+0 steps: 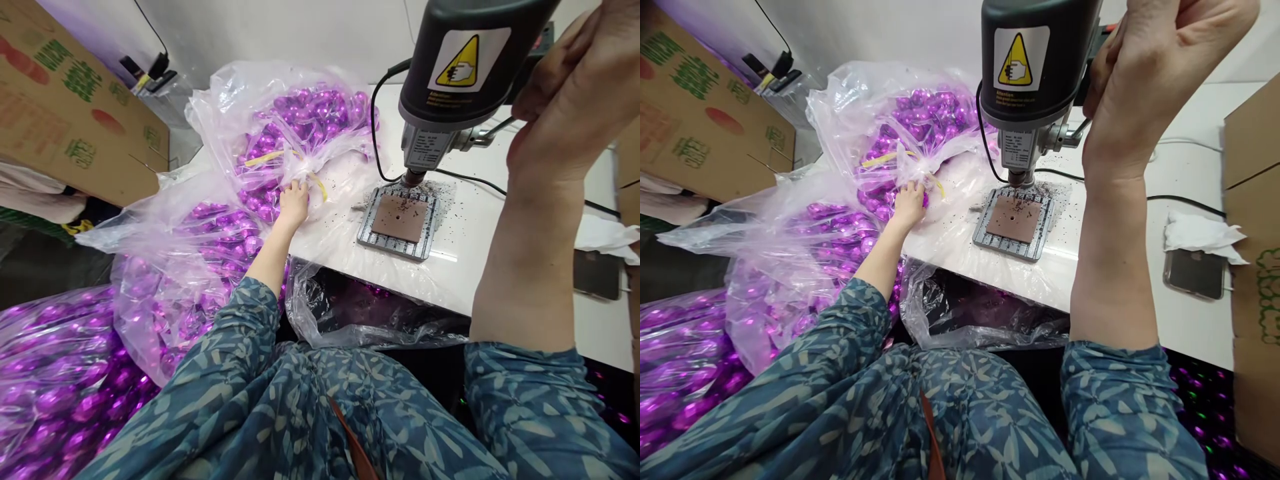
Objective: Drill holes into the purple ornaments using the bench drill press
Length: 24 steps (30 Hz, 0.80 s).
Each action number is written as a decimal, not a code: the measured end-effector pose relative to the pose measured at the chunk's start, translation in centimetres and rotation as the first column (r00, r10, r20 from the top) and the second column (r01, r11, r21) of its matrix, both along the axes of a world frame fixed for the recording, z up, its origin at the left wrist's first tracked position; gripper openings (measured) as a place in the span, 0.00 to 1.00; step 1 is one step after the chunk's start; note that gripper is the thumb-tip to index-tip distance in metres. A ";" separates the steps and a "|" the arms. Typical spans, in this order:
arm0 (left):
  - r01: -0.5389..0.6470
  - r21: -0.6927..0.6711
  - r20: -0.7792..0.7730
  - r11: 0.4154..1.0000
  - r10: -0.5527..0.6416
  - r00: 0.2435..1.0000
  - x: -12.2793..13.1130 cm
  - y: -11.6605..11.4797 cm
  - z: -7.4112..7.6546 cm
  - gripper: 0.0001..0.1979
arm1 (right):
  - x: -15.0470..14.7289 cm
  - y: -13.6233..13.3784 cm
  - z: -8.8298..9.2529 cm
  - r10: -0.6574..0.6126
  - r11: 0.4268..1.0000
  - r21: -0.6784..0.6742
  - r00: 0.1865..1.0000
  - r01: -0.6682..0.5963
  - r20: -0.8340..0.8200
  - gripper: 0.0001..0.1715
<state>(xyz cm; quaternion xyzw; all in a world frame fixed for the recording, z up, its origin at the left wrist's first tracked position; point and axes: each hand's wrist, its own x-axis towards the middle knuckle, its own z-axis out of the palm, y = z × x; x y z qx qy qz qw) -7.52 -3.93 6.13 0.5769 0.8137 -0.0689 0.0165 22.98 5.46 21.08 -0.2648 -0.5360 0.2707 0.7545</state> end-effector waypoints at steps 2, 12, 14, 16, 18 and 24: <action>0.035 -0.043 0.006 0.998 -0.035 0.999 -0.2 -0.1 -0.2 0.32 | -0.6 -0.1 0.3 -0.143 0.988 -0.082 0.981 0.133 -0.134 0.29; -0.021 0.564 0.656 0.826 -0.432 0.619 -1.0 -2.9 -1.0 0.37 | -2.0 3.0 0.1 -0.111 0.983 0.092 0.912 0.159 -0.394 0.31; -0.174 0.515 0.838 0.840 -0.449 0.311 0.7 -3.6 -1.2 0.38 | -2.0 3.4 0.1 -0.136 0.980 0.081 0.910 0.181 -0.393 0.31; -0.244 0.334 0.936 0.911 -0.351 -0.032 2.8 -3.8 -1.3 0.34 | -2.1 3.3 0.1 -0.152 0.981 0.064 0.925 0.185 -0.347 0.31; -0.238 0.135 0.928 0.962 -0.207 -0.311 4.9 -3.5 -1.4 0.30 | -2.3 2.9 0.2 -0.155 0.982 0.058 0.941 0.180 -0.300 0.30; -0.271 -0.106 0.823 0.957 -0.068 -0.563 9.3 -1.8 -2.4 0.23 | -2.3 1.5 0.1 -0.071 0.984 0.133 0.940 0.121 -0.334 0.30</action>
